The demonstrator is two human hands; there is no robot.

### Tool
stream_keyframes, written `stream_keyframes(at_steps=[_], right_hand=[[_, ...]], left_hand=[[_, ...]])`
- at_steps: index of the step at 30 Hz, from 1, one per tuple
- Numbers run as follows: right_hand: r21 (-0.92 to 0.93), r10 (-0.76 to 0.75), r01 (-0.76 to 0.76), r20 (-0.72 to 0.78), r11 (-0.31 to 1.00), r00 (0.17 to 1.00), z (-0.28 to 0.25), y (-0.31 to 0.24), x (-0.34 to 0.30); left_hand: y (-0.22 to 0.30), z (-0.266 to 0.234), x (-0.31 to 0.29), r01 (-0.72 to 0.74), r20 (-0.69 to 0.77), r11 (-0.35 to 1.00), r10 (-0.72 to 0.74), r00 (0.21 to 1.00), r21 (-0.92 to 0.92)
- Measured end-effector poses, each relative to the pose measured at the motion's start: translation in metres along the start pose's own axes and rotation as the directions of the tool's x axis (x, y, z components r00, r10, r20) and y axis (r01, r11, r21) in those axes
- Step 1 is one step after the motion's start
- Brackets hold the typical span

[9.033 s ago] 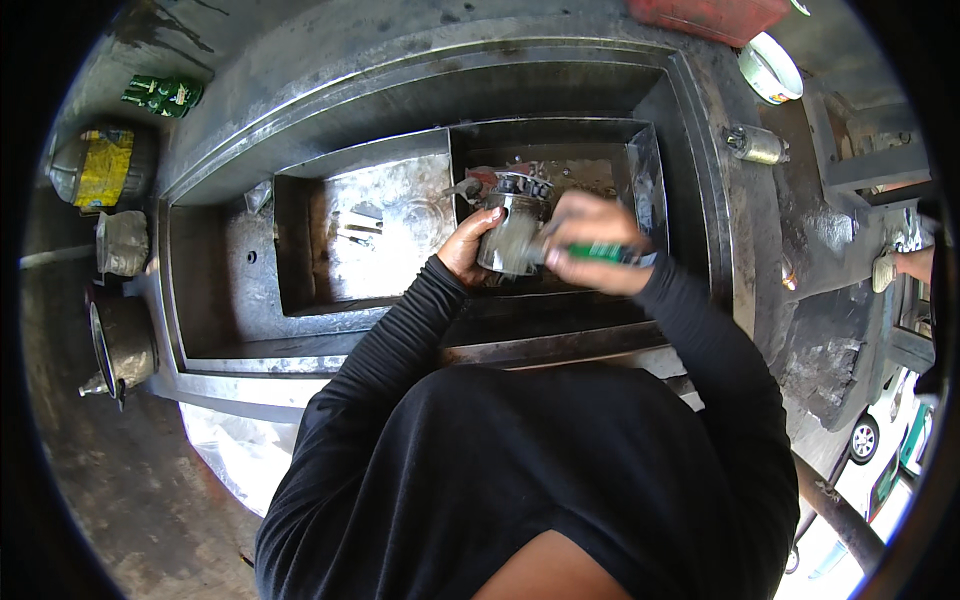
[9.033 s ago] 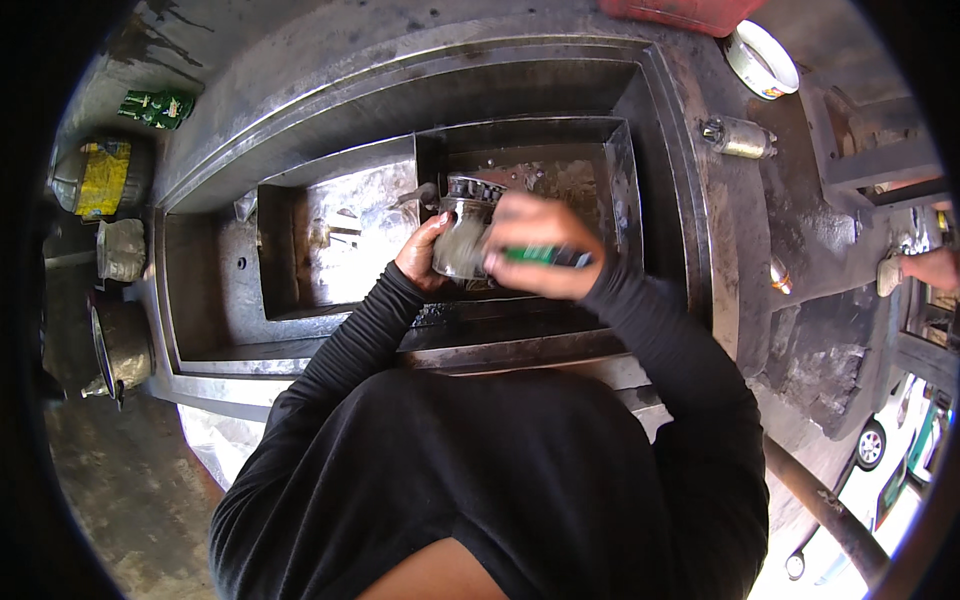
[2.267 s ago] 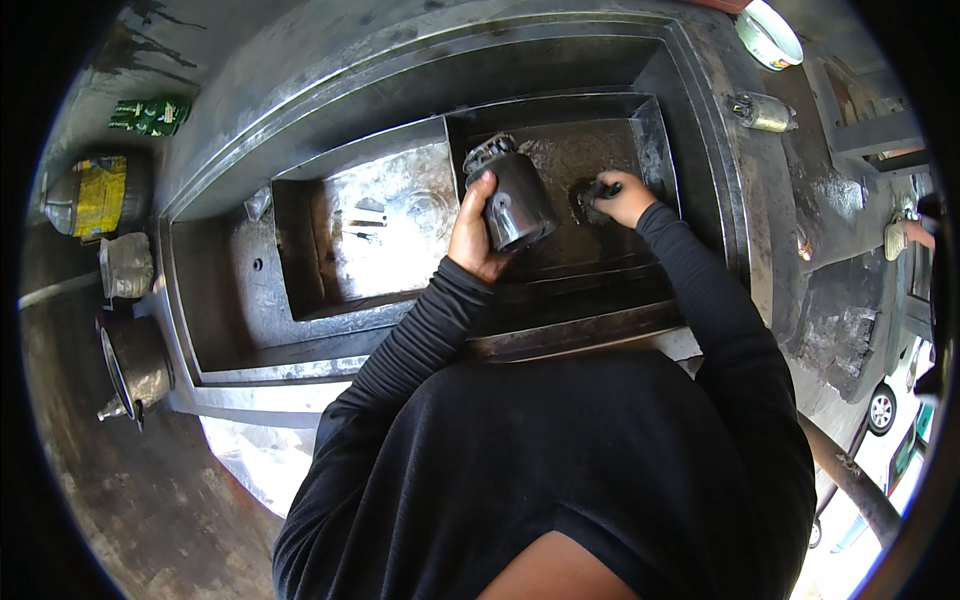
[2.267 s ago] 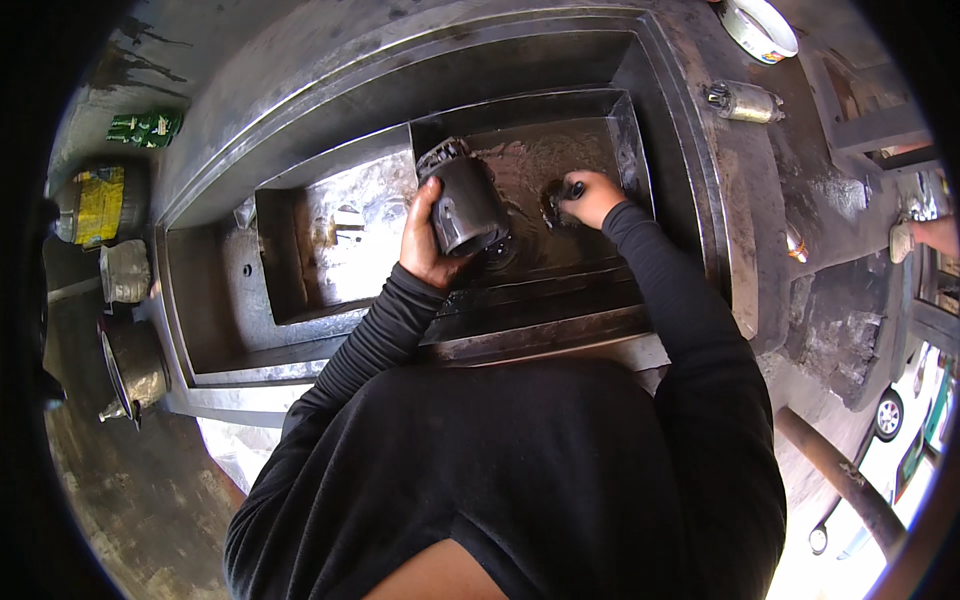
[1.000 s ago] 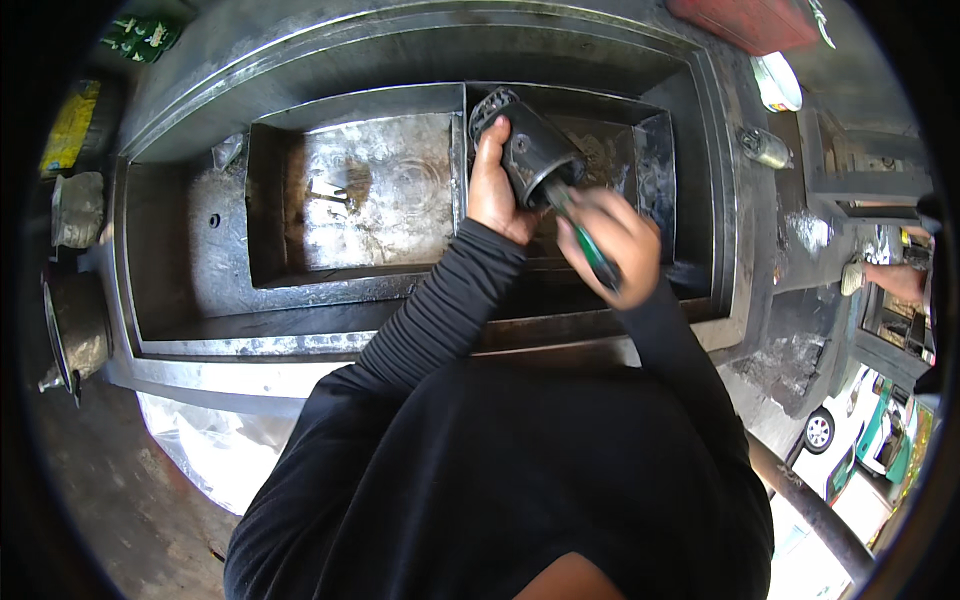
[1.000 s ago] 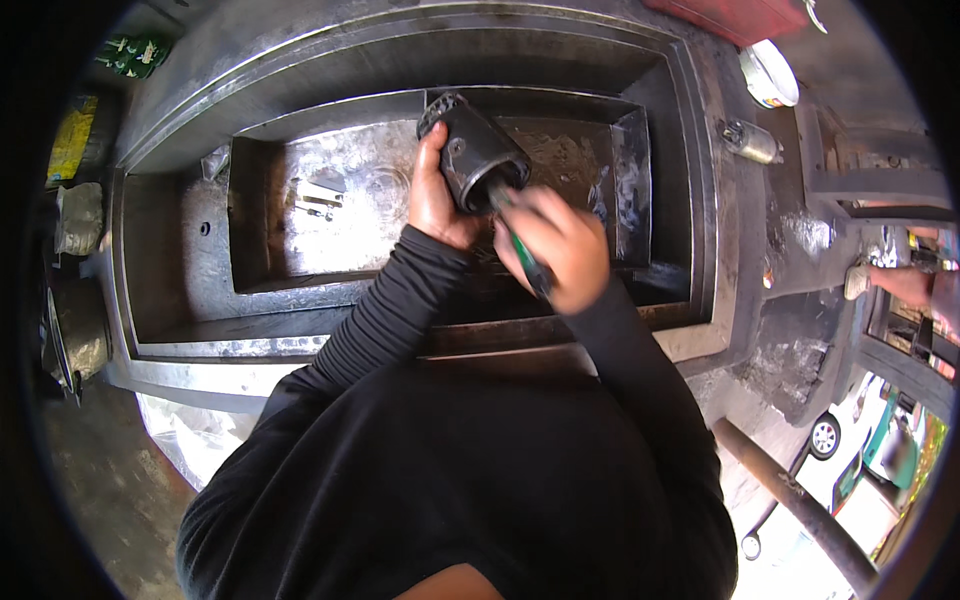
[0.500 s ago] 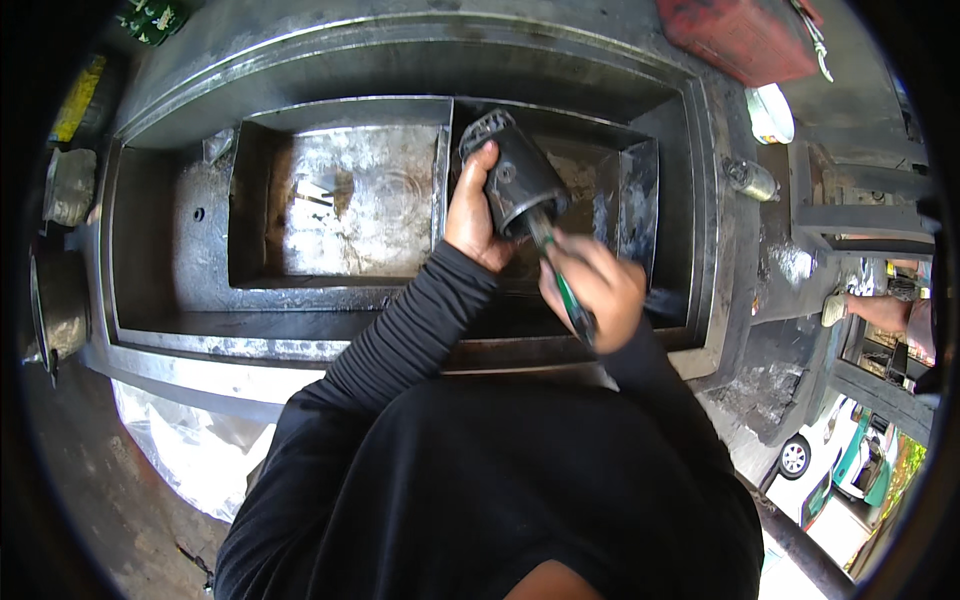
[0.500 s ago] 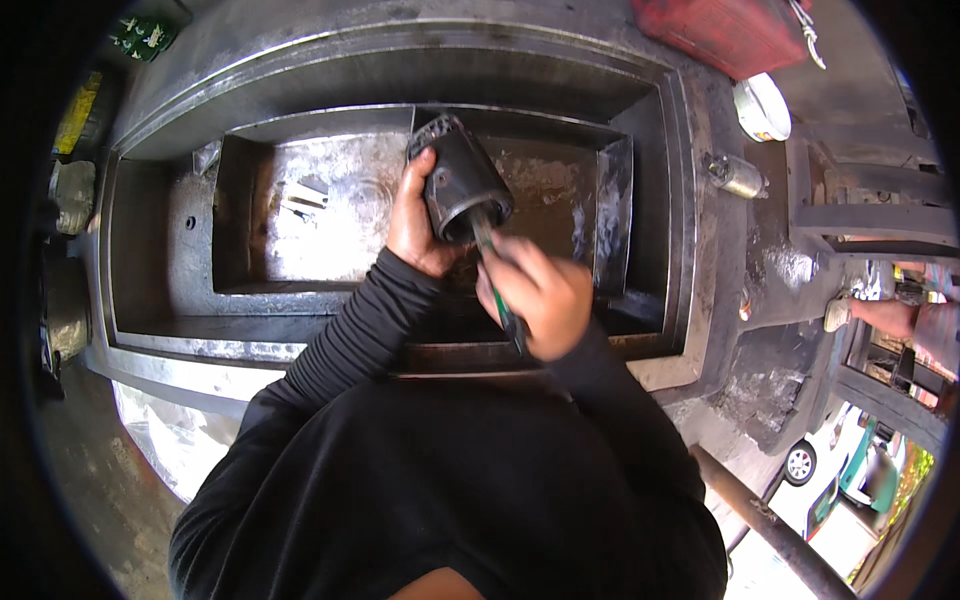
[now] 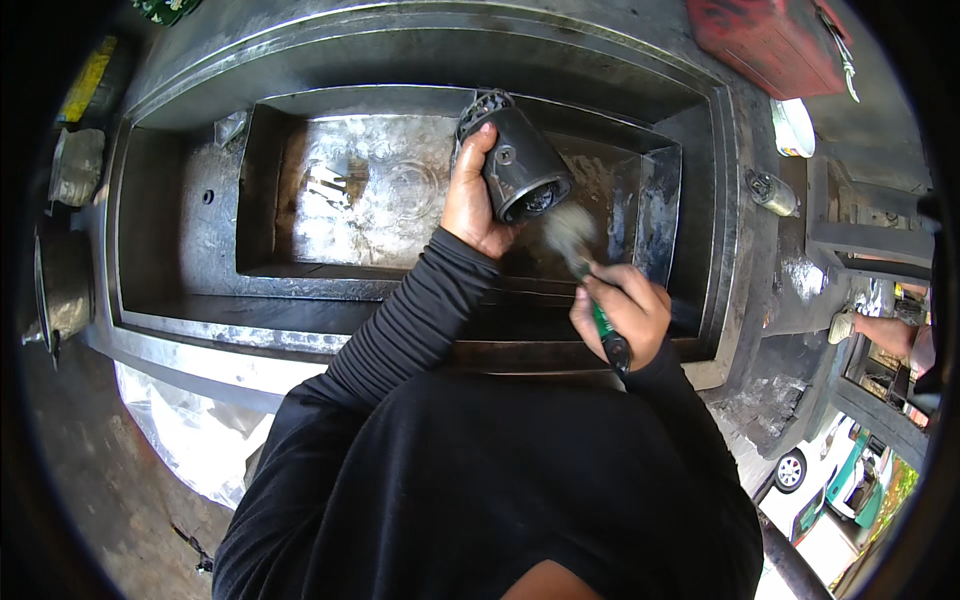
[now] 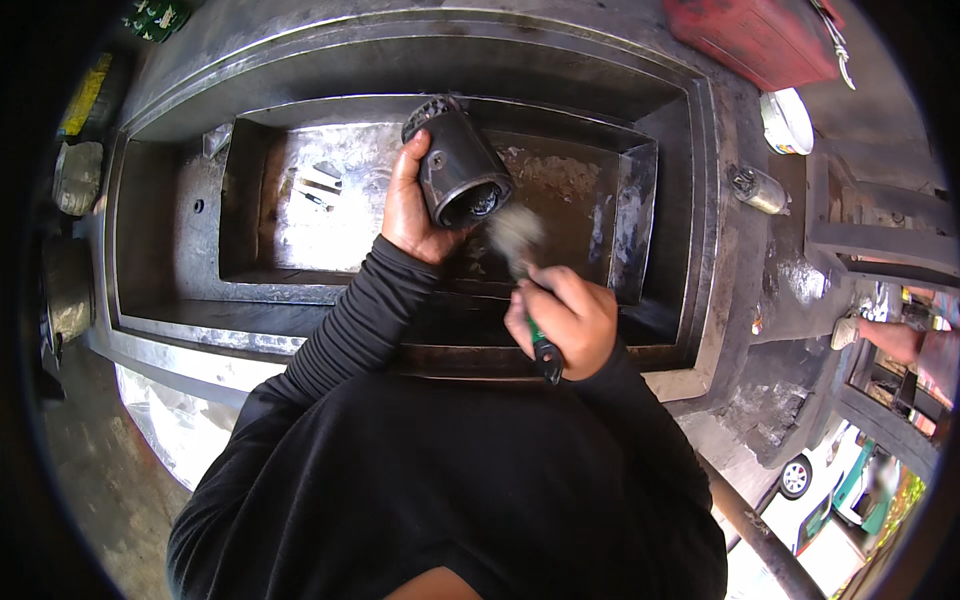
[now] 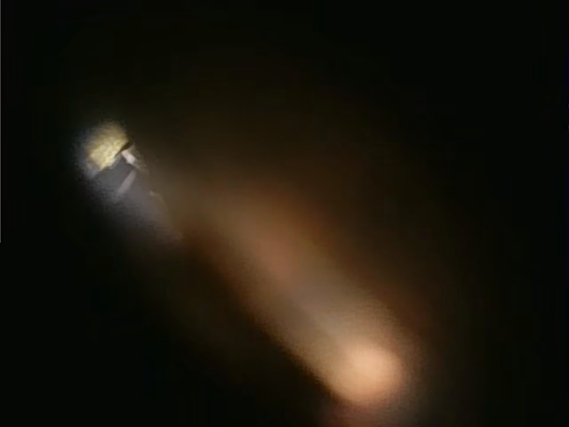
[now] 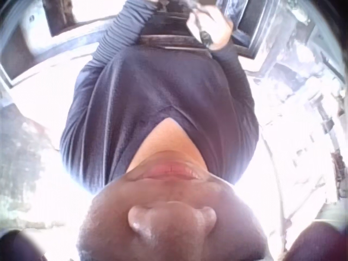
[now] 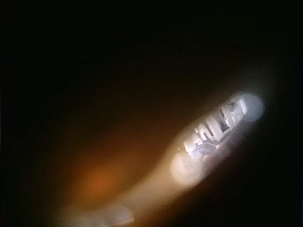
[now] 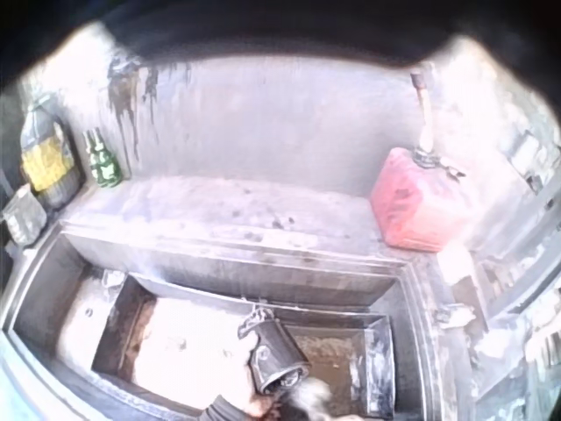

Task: The person scrubs several small mechanical parts with a brush in a metal sink, rinsing them with water and placing them on the sink edge. The person handles a cylindrical part, a larger cylindrical housing, and a smaller cylindrical component, cleaning each one individually.

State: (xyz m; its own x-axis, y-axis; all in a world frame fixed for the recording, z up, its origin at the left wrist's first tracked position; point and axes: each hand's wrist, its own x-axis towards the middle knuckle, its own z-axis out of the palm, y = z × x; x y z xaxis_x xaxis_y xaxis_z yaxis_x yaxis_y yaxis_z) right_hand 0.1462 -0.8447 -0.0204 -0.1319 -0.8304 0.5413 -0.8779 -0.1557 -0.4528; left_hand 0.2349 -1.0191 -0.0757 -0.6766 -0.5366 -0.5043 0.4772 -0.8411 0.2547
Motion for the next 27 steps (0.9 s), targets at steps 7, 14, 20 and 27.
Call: stream_keyframes(at_steps=[7,14,20,27], right_hand=[[0.300,0.634,-0.636,0.118,0.711,0.764,0.028,0.089,-0.034],[0.109,0.506,-0.535,0.215,0.838,0.835,0.056,0.116,-0.050],[0.219,0.296,-0.263,-0.131,0.940,0.946,-0.015,0.035,0.000],[0.061,-0.269,0.271,-0.033,0.961,0.963,0.016,0.000,0.021]], left_hand=[[0.021,0.003,0.003,-0.052,0.044,0.999,0.053,0.998,-0.014],[0.022,0.003,0.001,-0.149,0.197,0.986,0.162,0.967,-0.075],[0.026,0.008,-0.004,-0.089,0.163,0.996,0.092,0.982,-0.023],[0.019,0.002,0.003,-0.187,0.189,0.980,0.173,0.967,0.062]])
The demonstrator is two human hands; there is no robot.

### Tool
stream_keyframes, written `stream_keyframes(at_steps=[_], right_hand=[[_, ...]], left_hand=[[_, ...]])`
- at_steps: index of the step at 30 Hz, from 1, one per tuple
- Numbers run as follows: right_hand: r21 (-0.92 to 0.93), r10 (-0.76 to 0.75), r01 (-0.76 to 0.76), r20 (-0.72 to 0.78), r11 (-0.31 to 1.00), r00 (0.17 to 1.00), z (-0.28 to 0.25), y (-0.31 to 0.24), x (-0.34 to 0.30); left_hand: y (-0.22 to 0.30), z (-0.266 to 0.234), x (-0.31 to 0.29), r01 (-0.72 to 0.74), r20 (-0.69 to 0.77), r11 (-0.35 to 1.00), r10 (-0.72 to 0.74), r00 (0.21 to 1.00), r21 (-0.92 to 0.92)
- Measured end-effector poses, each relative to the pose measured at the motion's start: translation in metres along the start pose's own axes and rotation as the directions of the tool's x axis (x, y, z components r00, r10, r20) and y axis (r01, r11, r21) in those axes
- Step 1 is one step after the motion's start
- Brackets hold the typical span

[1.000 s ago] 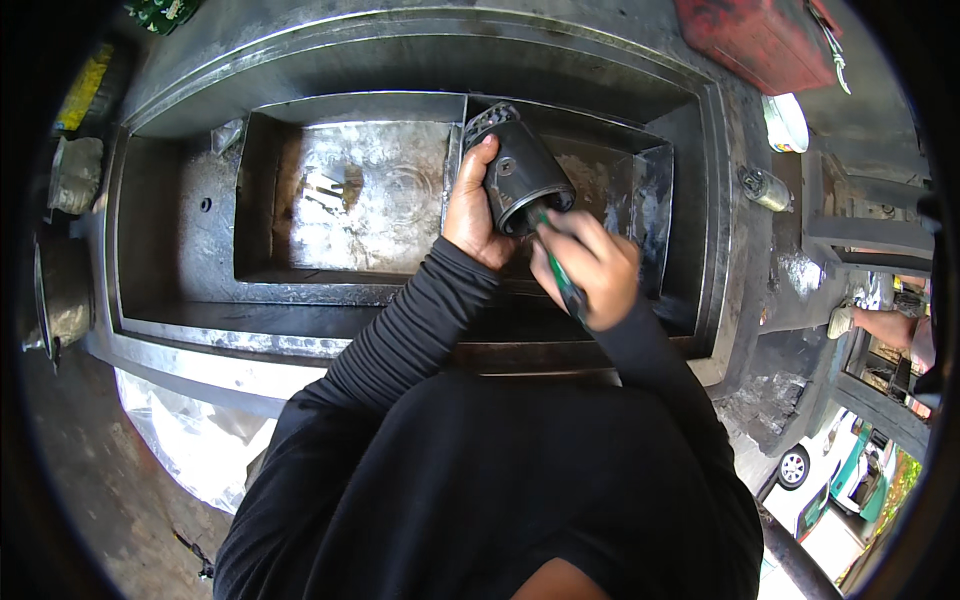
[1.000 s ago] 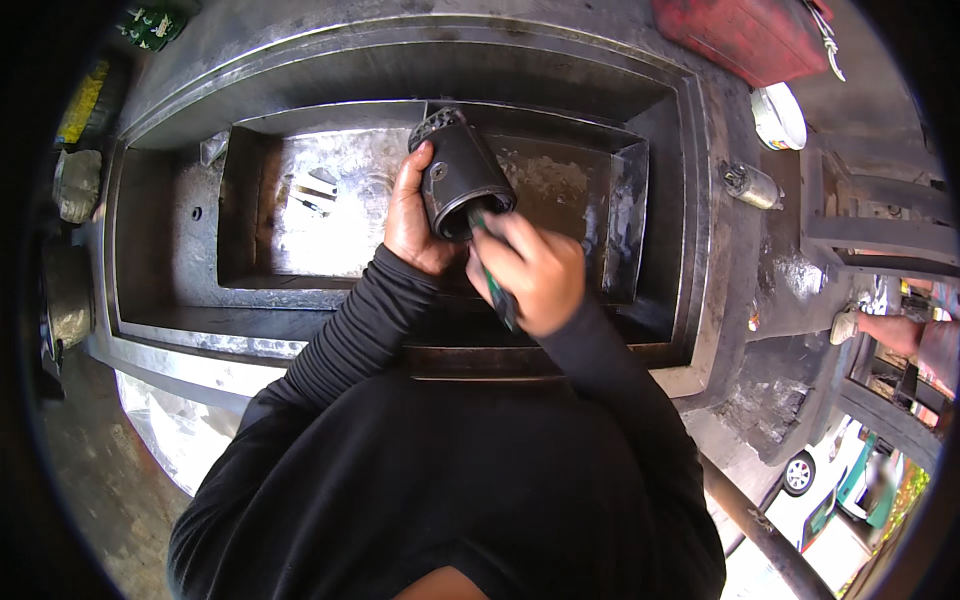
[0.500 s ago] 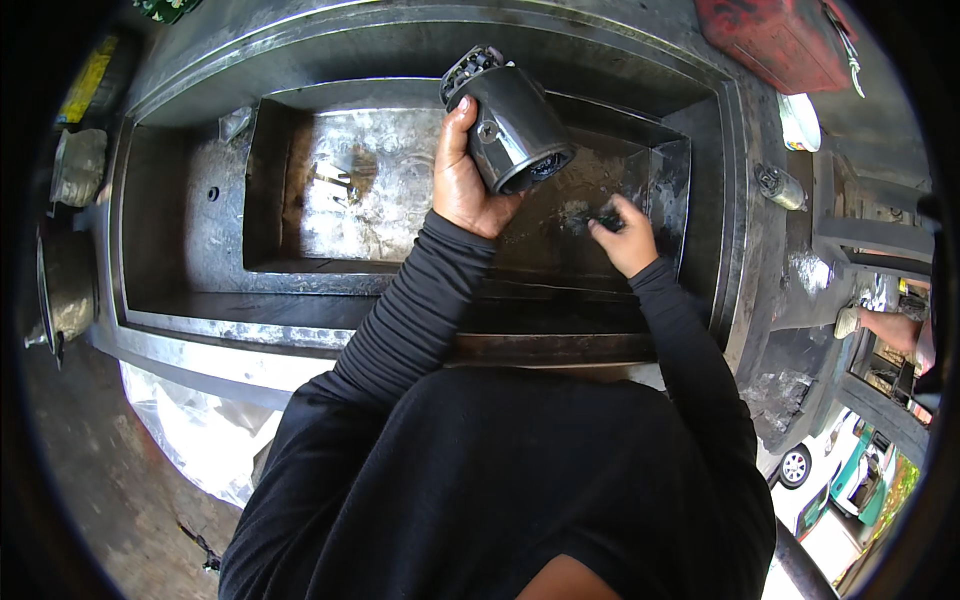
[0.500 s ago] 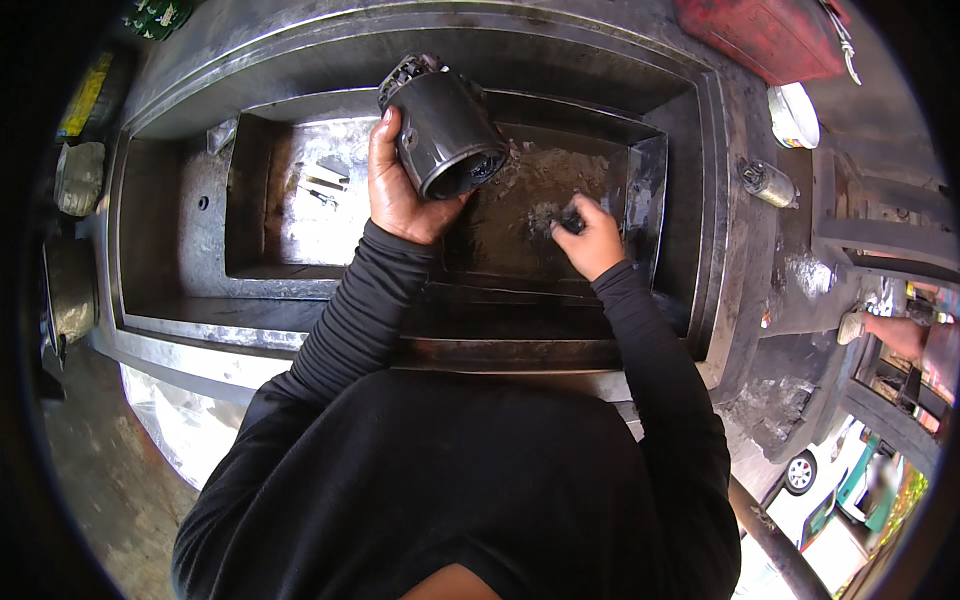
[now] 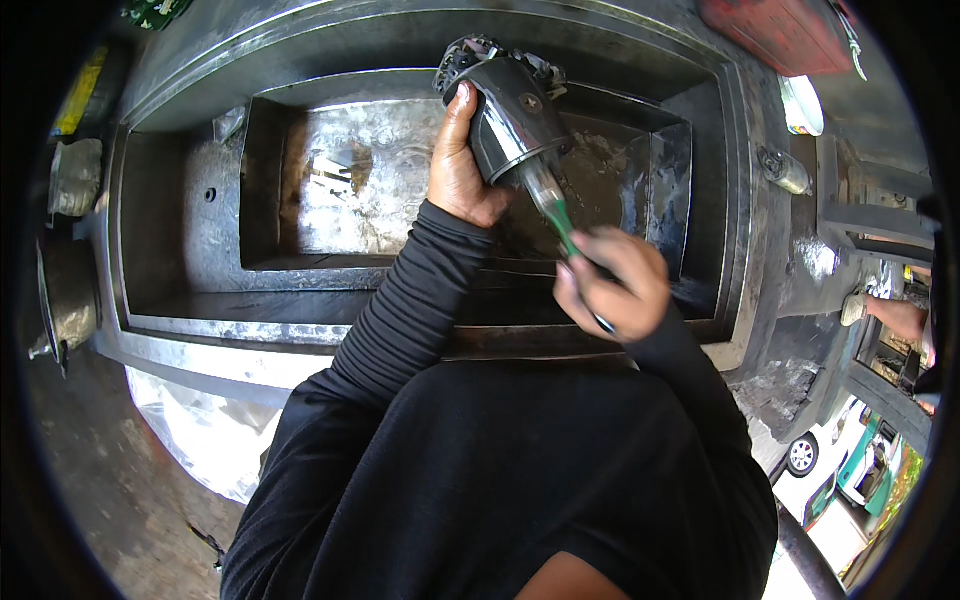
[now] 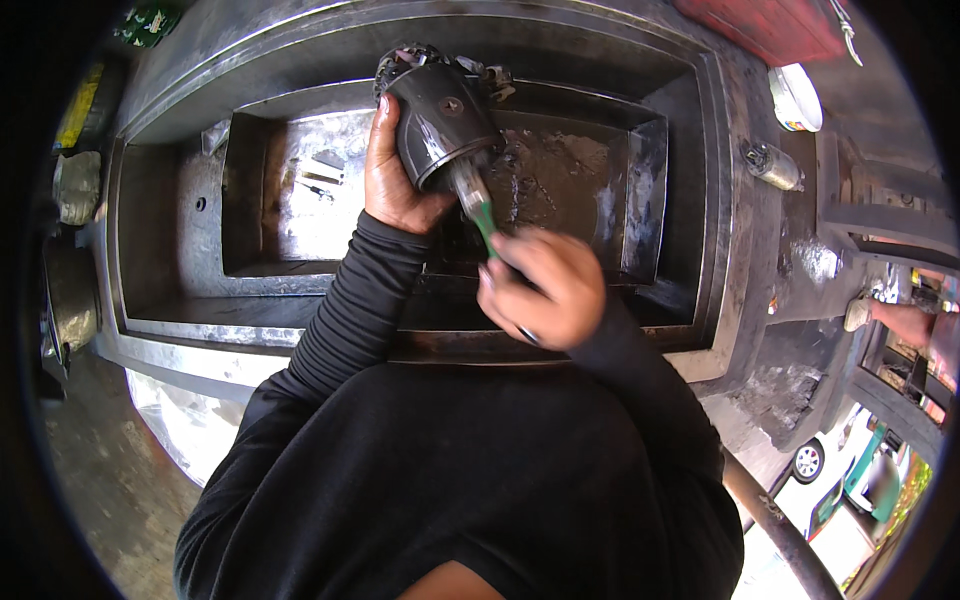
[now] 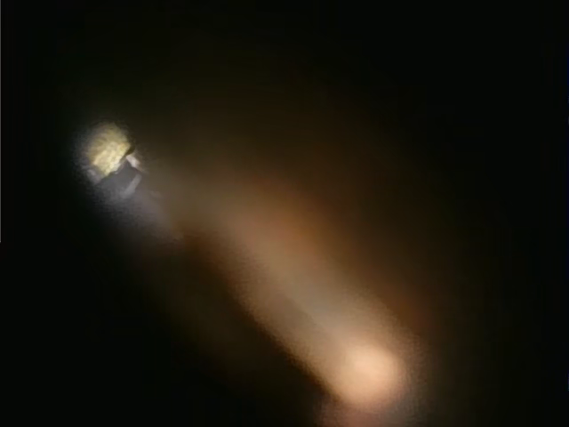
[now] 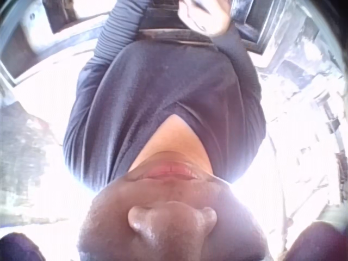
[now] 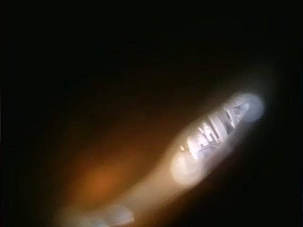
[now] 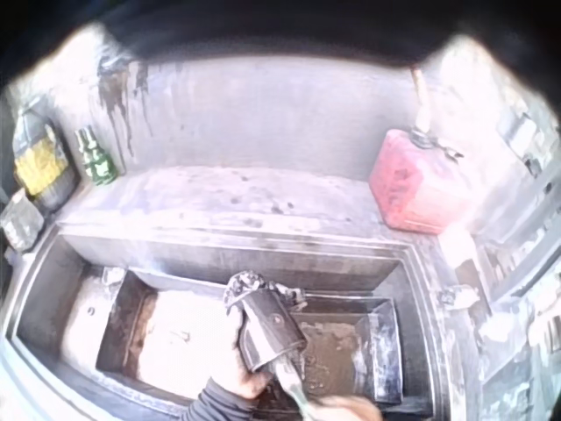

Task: The person scrubs several small mechanical parts with a brush in a metal sink, rinsing them with water and placing them on the sink edge. The person handles a cylindrical part, a larger cylindrical housing, and a smaller cylindrical component, cleaning each one individually.

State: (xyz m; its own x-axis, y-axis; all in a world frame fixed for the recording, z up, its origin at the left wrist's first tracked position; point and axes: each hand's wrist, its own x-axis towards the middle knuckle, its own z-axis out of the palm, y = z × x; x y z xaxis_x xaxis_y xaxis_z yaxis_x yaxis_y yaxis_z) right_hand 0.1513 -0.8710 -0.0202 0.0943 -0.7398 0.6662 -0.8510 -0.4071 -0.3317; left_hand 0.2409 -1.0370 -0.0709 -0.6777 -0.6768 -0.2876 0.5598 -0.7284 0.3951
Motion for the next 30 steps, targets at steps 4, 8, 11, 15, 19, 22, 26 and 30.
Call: stream_keyframes(at_steps=[4,8,11,15,19,22,26,30], right_hand=[[0.003,-0.056,0.056,-0.008,0.998,0.998,0.010,0.008,0.003],[0.064,0.030,-0.028,-0.034,0.998,0.999,0.014,0.011,0.012],[0.105,0.073,-0.064,-0.089,0.992,0.993,0.013,0.010,0.005],[0.158,0.192,-0.167,-0.163,0.973,0.968,0.013,0.010,0.009],[0.220,0.438,-0.390,-0.249,0.894,0.864,-0.016,0.003,-0.009],[0.663,0.650,-0.275,-0.421,0.697,0.633,-0.016,0.000,-0.002],[0.239,0.301,-0.230,-0.322,0.943,0.898,0.001,0.005,0.020],[0.118,0.204,-0.190,-0.118,0.975,0.972,0.009,0.012,0.014]], left_hand=[[0.000,0.003,-0.001,0.009,-0.036,1.000,-0.010,0.999,-0.019],[-0.003,-0.003,0.000,-0.016,-0.061,1.000,0.016,0.998,-0.005],[0.005,-0.005,0.009,-0.040,-0.087,0.997,0.034,0.996,-0.065],[0.003,-0.003,0.006,-0.113,-0.163,0.992,0.102,0.981,-0.056],[0.010,-0.005,0.005,-0.082,-0.140,0.978,0.055,0.989,-0.194],[0.008,-0.010,0.010,-0.050,-0.196,0.982,0.014,0.980,-0.180],[-0.001,-0.001,0.003,0.011,-0.180,0.982,-0.046,0.983,-0.191],[-0.008,-0.006,0.003,-0.058,-0.144,0.987,0.037,0.989,-0.147]])
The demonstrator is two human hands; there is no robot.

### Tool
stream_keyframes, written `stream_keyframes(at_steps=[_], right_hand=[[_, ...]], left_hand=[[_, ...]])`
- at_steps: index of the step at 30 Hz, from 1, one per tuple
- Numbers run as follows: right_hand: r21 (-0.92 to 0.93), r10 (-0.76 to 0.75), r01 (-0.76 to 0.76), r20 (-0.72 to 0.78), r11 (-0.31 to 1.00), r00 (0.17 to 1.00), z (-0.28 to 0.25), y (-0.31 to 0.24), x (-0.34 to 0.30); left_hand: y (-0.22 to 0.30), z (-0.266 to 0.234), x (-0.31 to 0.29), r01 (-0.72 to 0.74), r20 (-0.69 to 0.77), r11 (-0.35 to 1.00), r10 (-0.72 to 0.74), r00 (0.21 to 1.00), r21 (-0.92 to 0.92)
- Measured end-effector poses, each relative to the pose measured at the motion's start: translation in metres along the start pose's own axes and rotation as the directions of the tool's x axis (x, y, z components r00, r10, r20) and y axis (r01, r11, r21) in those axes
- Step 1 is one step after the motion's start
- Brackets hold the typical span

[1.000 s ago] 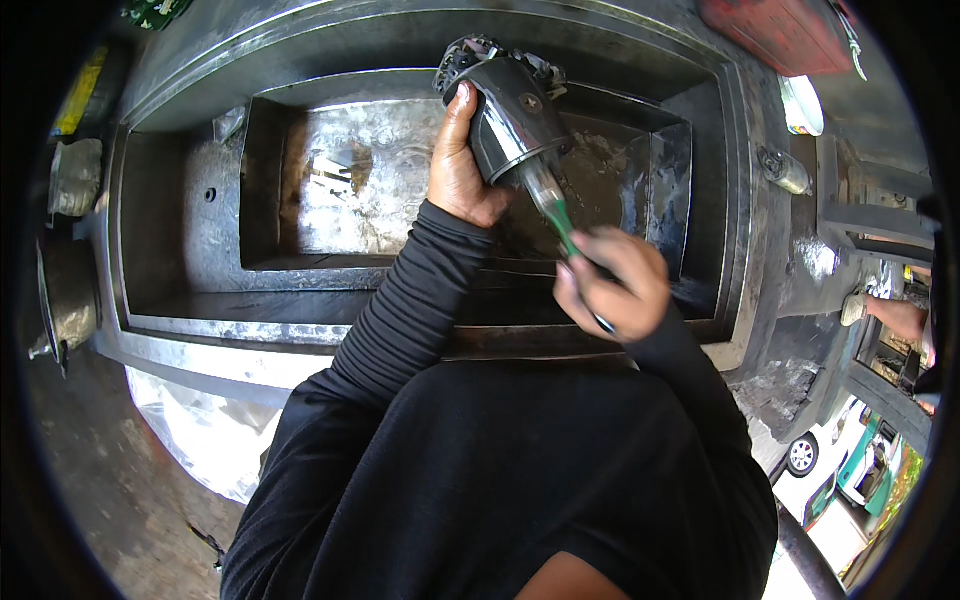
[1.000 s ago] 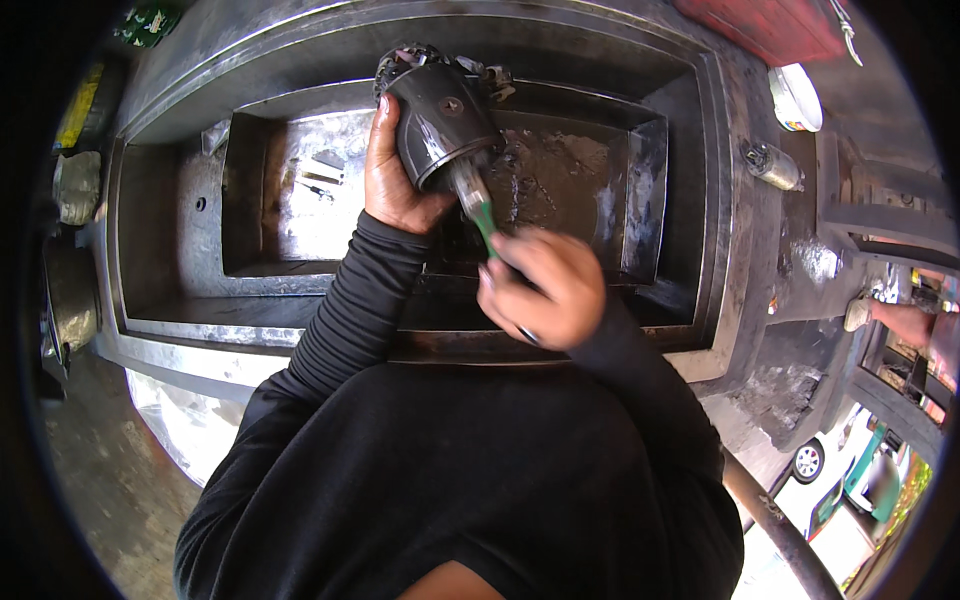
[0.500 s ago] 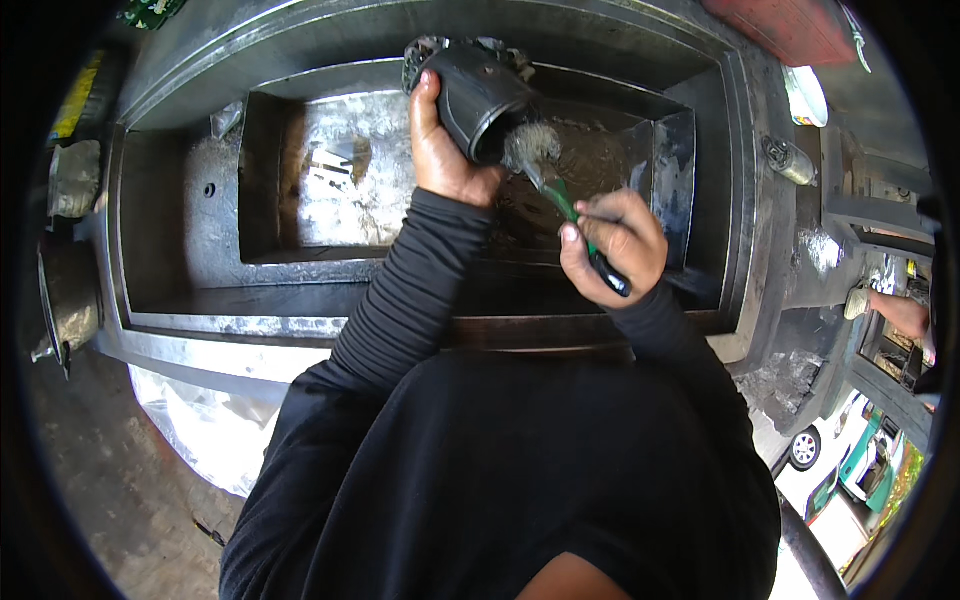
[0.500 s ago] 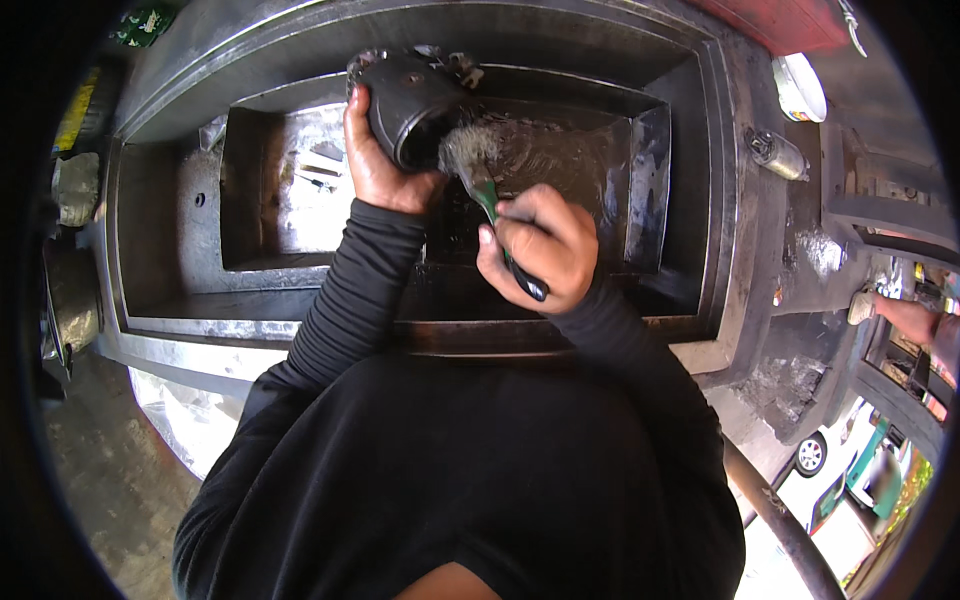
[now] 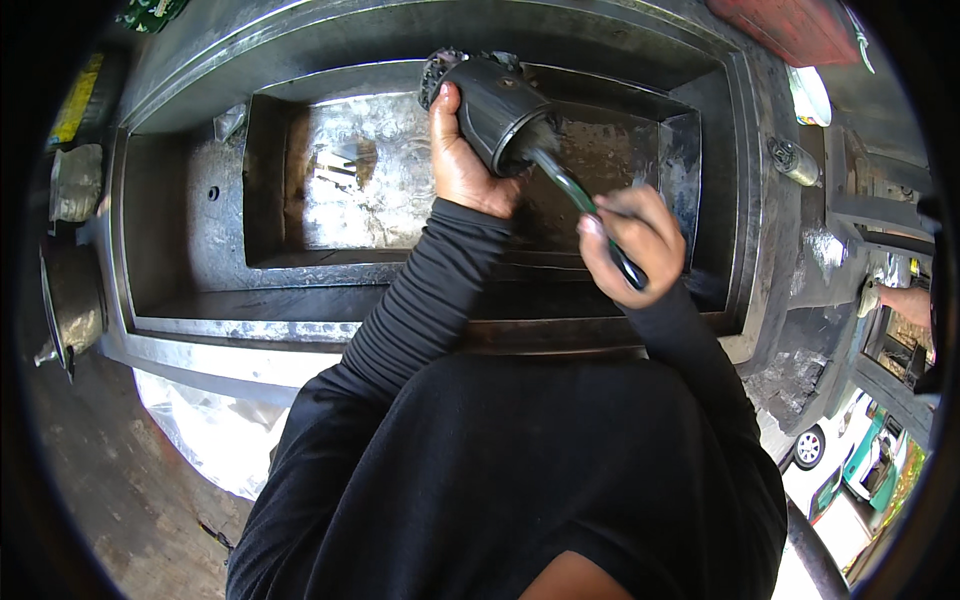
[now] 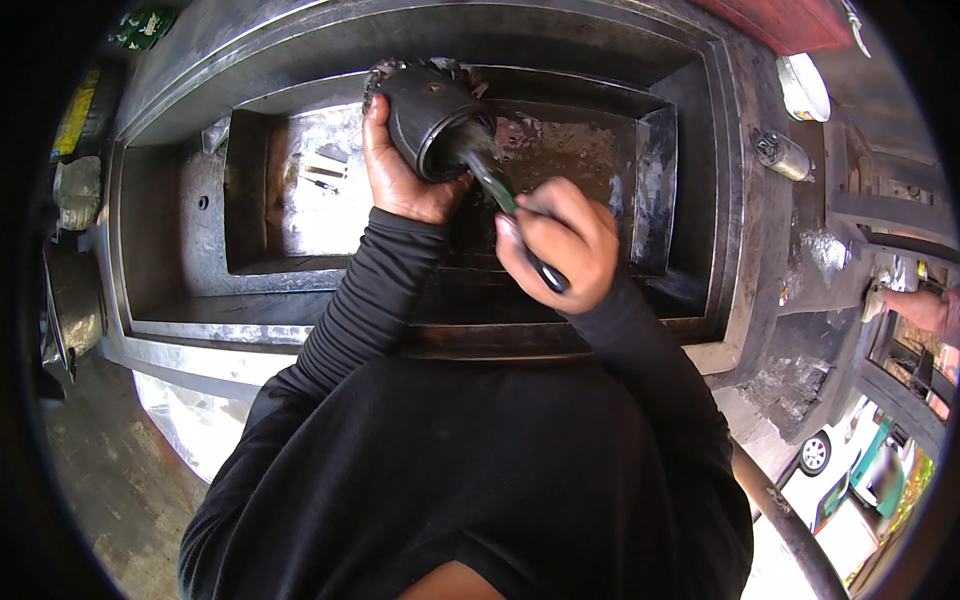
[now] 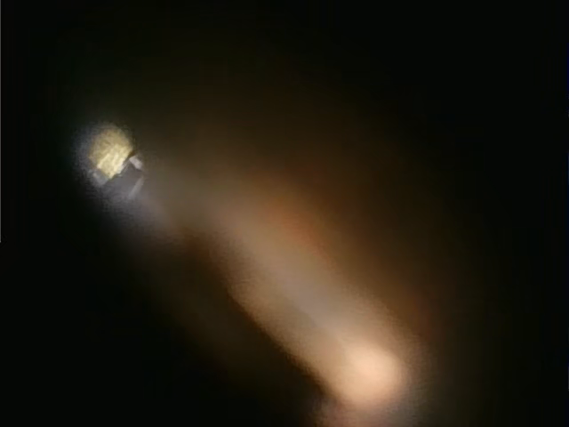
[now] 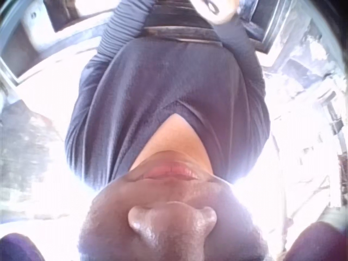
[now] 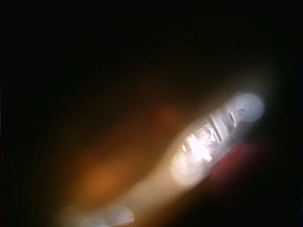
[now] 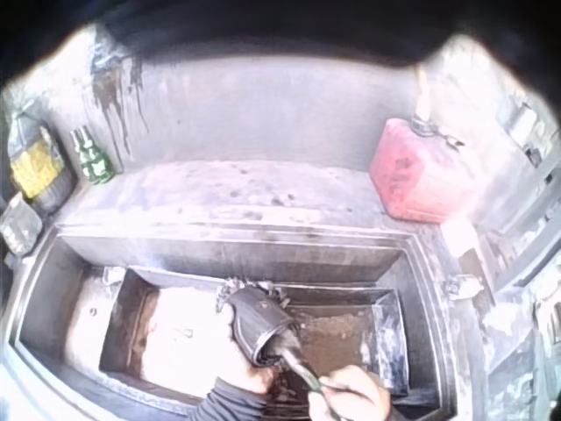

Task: The person scrubs several small mechanical parts with a brush in a metal sink, rinsing them with water and placing them on the sink edge. The person handles a cylindrical part, a larger cylindrical housing, and a smaller cylindrical component, cleaning each one individually.

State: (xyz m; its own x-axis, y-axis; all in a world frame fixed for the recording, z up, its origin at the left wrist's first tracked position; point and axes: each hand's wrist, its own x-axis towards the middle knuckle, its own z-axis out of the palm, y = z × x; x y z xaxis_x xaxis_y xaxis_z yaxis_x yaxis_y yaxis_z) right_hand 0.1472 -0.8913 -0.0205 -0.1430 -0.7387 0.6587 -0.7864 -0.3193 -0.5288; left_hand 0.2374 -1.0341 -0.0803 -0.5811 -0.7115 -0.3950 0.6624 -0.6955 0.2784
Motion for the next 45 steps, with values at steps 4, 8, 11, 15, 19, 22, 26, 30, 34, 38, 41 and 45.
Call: stream_keyframes(at_steps=[4,8,11,15,19,22,26,30,34,38,41,45], right_hand=[[-0.182,0.252,-0.248,-0.004,0.951,0.968,-0.030,0.004,-0.032],[0.010,0.005,-0.004,-0.117,1.000,0.993,-0.006,-0.019,0.009],[0.022,0.090,-0.090,0.007,0.996,0.996,0.004,0.003,0.003],[-0.124,0.229,-0.226,0.010,0.966,0.973,-0.025,0.002,-0.016],[0.019,0.095,-0.094,-0.055,0.995,0.994,-0.003,-0.012,0.015],[0.045,0.096,-0.099,0.066,0.994,0.993,0.006,0.008,0.009],[-0.150,0.238,-0.228,0.054,0.962,0.970,-0.031,0.000,-0.021],[-0.047,0.131,-0.135,-0.081,0.990,0.988,-0.038,-0.013,-0.015],[0.085,0.161,-0.156,-0.051,0.984,0.986,-0.014,-0.004,-0.013],[0.018,0.104,-0.103,-0.096,0.995,0.990,-0.001,-0.004,-0.013],[0.002,-0.075,0.075,-0.121,0.997,0.990,-0.003,-0.017,-0.001],[-0.082,-0.055,0.053,-0.020,0.995,0.998,-0.005,-0.003,-0.014]], left_hand=[[-0.005,0.006,0.000,0.025,-0.106,0.999,-0.028,0.994,-0.024],[-0.005,0.004,0.000,-0.039,-0.066,0.996,0.045,0.997,0.086],[-0.003,0.002,0.000,-0.040,-0.066,0.993,0.048,0.997,0.111],[-0.001,0.002,0.002,0.012,-0.138,1.000,-0.010,0.990,0.018],[-0.002,0.001,0.003,-0.007,-0.080,0.999,0.011,0.997,0.050],[-0.002,0.006,-0.002,-0.001,-0.105,0.993,0.014,0.994,0.121],[-0.003,0.004,-0.001,0.016,-0.139,0.999,-0.011,0.990,0.036],[-0.004,0.011,-0.004,0.077,-0.099,0.996,-0.074,0.992,0.036],[-0.007,0.005,-0.004,0.174,-0.105,0.984,-0.169,0.980,0.044],[-0.009,0.009,-0.004,0.132,-0.065,0.978,-0.123,0.990,0.162],[-0.008,0.012,-0.004,0.088,0.006,0.995,-0.088,0.996,0.037],[-0.009,0.011,-0.012,0.177,-0.049,0.983,-0.174,0.983,0.054]])
